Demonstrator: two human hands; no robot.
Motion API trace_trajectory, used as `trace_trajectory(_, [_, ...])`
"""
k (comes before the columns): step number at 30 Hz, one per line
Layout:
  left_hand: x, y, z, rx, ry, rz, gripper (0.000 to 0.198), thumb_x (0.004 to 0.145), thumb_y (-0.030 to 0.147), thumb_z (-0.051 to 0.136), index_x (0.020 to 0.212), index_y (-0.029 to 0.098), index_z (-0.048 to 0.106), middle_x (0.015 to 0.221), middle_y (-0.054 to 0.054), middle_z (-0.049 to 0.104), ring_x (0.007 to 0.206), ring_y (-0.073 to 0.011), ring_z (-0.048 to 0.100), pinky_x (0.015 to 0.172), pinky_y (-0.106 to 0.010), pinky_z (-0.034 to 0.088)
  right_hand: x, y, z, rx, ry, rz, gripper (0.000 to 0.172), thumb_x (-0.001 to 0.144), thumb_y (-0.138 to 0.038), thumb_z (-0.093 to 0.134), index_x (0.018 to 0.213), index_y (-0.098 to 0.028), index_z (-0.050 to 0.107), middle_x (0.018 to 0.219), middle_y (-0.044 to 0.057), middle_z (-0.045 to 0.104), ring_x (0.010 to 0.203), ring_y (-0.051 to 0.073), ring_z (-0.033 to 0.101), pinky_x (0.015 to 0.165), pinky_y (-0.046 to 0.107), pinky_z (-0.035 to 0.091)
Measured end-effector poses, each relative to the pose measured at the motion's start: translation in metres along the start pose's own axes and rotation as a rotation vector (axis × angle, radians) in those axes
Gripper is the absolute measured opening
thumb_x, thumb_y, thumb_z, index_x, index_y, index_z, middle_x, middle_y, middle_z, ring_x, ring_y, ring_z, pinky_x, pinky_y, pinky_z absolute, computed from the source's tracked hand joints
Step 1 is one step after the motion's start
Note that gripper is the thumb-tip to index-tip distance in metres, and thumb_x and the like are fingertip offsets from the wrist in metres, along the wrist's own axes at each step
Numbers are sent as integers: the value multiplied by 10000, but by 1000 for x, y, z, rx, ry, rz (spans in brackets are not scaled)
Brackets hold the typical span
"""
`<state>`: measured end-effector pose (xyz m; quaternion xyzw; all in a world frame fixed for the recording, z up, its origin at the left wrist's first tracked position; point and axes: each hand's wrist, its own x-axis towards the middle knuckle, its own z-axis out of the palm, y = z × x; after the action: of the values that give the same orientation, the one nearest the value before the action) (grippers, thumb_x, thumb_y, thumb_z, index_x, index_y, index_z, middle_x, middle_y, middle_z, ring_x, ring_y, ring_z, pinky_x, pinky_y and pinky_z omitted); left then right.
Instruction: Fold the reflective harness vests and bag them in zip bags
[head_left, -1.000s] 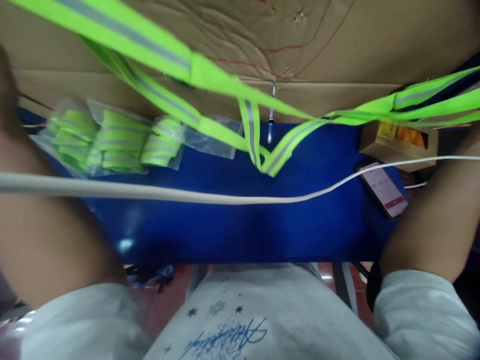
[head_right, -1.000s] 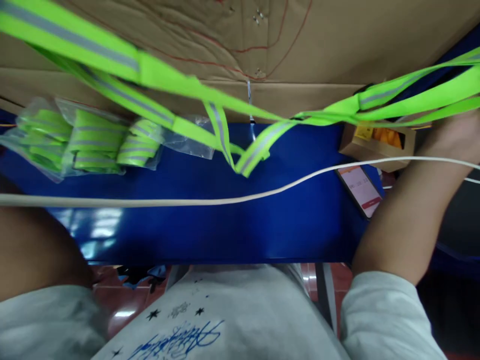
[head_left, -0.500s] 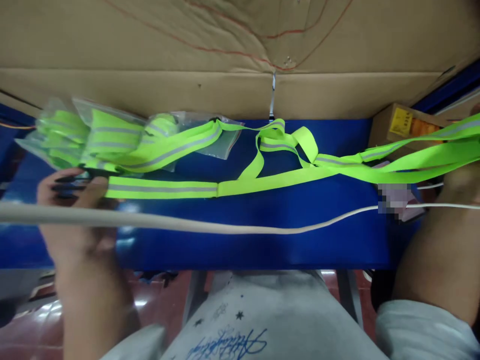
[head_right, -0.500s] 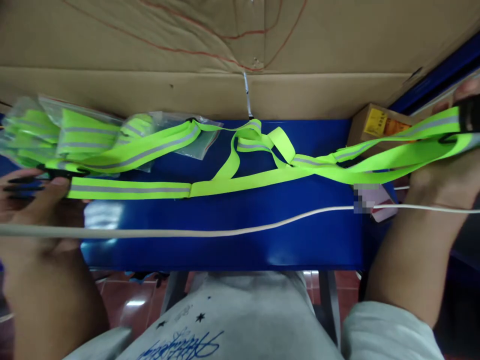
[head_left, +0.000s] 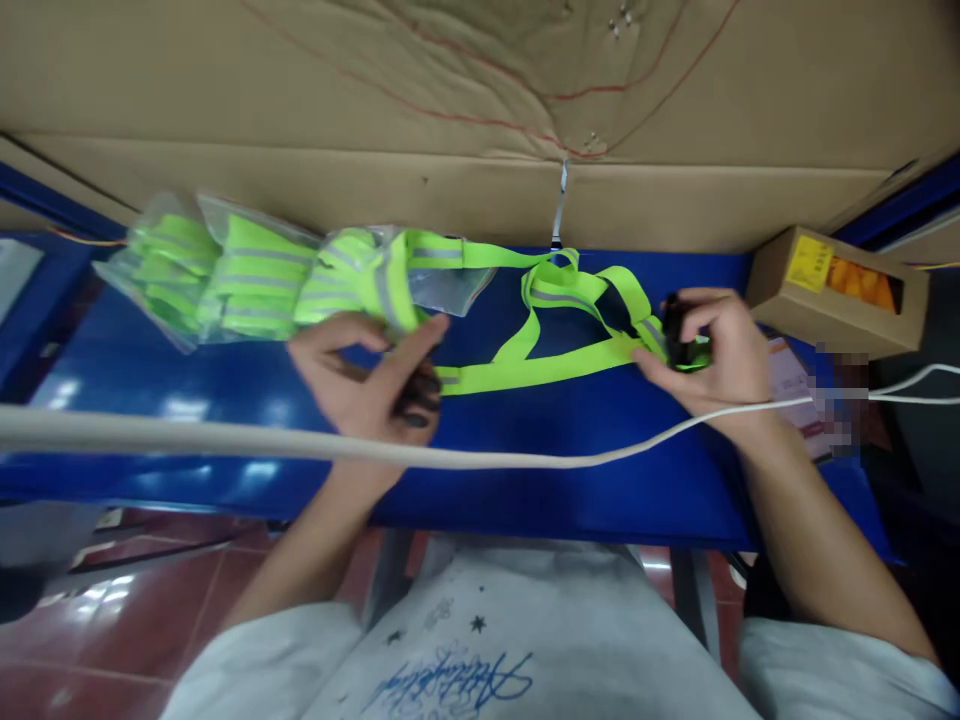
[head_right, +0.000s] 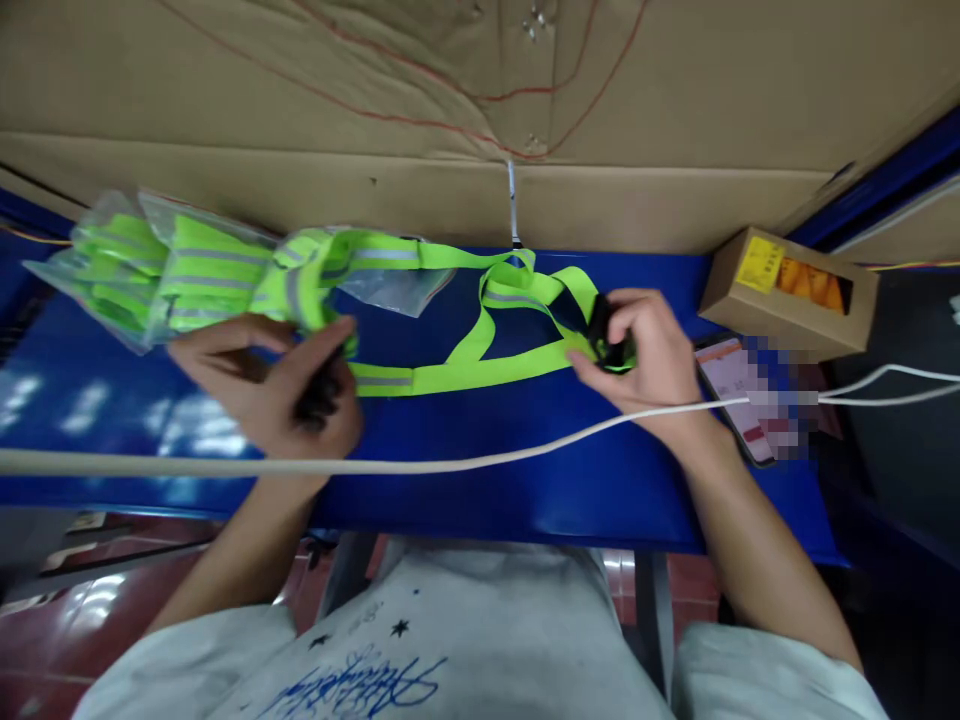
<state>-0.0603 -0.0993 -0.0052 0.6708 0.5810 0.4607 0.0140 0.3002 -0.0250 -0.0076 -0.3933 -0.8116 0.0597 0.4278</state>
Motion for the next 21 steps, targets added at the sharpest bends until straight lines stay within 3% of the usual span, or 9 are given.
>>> trace_trajectory(3, [8, 18, 29, 172, -200, 335, 502, 896, 102, 603, 1383, 222, 626, 1518, -163, 506, 1432, -358, 545, 1212, -614, 466, -5, -21, 18, -4, -42, -83, 449, 862, -370, 894, 936, -277, 461, 1046, 78, 683, 1020, 281, 702, 824, 456, 589])
trace_trajectory(5, [6, 29, 46, 259, -374, 399, 581, 898, 56, 548, 1462, 195, 534, 1505, -183, 579, 1378, -343, 603, 1097, -530, 566, -10, -34, 29, 28, -61, -97, 431, 898, -373, 867, 941, -277, 449, 1052, 79, 683, 1021, 276, 697, 838, 462, 593])
trace_trajectory(7, [2, 36, 60, 339, -457, 392, 576, 929, 65, 538, 1495, 172, 510, 1402, -190, 661, 1254, -340, 673, 970, -478, 604, -16, -45, 38, 64, -111, -84, 403, 919, -347, 846, 953, -273, 451, 1078, 90, 686, 1045, 280, 693, 858, 470, 599])
trace_trajectory(12, [-8, 40, 73, 452, -428, 452, 521, 1015, 130, 504, 1533, 84, 485, 1316, -221, 689, 1136, -345, 691, 907, -457, 574, -26, -54, 47, 84, -246, -35, 326, 947, -297, 803, 975, -253, 481, 1169, 124, 692, 1139, 303, 690, 917, 496, 618])
trace_trajectory(15, [-8, 36, 71, 442, -383, 454, 490, 1025, 128, 484, 1512, 66, 487, 1306, -218, 691, 1164, -332, 676, 929, -439, 561, -27, -53, 47, 55, -278, -51, 261, 977, -269, 752, 963, -236, 494, 1197, 152, 692, 1173, 319, 694, 934, 507, 624])
trace_trajectory(21, [-5, 36, 66, 475, -409, 425, 549, 978, 101, 521, 1522, 45, 472, 1332, -227, 677, 1117, -339, 671, 887, -441, 553, -26, -55, 47, -1, -299, -74, 243, 985, -276, 757, 957, -218, 523, 1200, 191, 698, 1178, 334, 689, 957, 504, 632])
